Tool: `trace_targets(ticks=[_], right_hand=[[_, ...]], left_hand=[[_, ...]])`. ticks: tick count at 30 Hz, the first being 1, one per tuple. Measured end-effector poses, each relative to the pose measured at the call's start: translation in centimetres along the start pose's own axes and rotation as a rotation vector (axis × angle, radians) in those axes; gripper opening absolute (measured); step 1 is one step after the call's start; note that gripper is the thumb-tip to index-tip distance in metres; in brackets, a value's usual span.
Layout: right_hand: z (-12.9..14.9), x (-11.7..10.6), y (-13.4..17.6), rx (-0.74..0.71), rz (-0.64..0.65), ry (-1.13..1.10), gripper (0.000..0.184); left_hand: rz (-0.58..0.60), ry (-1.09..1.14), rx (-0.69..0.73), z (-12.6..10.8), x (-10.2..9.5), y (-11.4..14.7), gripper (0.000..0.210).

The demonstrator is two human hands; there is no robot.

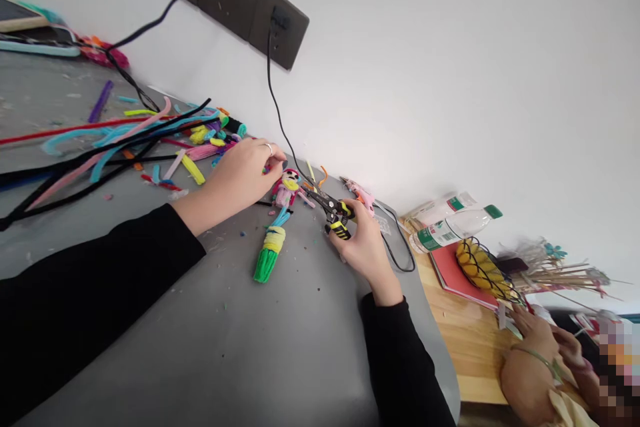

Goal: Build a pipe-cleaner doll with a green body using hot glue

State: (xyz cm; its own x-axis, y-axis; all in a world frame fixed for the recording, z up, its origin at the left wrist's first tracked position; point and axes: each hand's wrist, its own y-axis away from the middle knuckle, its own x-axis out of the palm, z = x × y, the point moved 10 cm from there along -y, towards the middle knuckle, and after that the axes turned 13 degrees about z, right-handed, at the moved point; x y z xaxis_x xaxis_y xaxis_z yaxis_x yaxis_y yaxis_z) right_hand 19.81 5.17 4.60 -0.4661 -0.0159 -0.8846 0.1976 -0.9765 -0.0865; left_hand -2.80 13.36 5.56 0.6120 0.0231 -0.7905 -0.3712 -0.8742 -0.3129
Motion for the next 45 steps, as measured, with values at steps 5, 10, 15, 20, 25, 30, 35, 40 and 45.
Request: trace_targets(ticks=[5,10,15,20,25,30,35,40,45], right_hand=[[-1.4,0.1,0.1,0.061,0.061,0.037,0.047],[-1.7,0.6,0.2,0.066,0.136,0.084,0.046],[-1.7,0.9,0.3,0.044,0.154,0.136,0.049],[-2.1,-0.3,0.3,-0.021,0.072,0.089,0.042],[-7.1,-4.8,0.0,0.362,-0.237,0.235,0.031],[-10.5,-3.9,-2.7,0.656,-0.161,0.39,0.046],[-11.6,-2.8,-4.4,0.701,-0.096,0.417,0.041],[-11.1,-3.2,-3.8,0.696,-0.108,0.421,0.037],[-9.4,-3.9,-3.0,0.701,-0.158,0.409,0.037]], left_hand=[[0.214,-0.015,-0.013,-0.8,2.3,0.1,0.027],[0.302,0.02,-0.067,-0.7,3.0,0.5,0.018],[0.296,0.011,-0.077,-0.6,2.8,0.5,0.02],[0.166,-0.01,-0.086,-0.7,1.2,0.6,0.039],[0.075,0.101,-0.056,-1.5,0.2,0.7,0.042],[0.169,0.13,-0.026,-2.4,1.6,0.7,0.039],[0.204,0.098,-0.007,-2.5,2.4,0.8,0.045],[0.18,0.069,0.006,-2.4,2.5,0.7,0.047],[0.19,0.05,0.015,-2.6,2.5,0.7,0.046]])
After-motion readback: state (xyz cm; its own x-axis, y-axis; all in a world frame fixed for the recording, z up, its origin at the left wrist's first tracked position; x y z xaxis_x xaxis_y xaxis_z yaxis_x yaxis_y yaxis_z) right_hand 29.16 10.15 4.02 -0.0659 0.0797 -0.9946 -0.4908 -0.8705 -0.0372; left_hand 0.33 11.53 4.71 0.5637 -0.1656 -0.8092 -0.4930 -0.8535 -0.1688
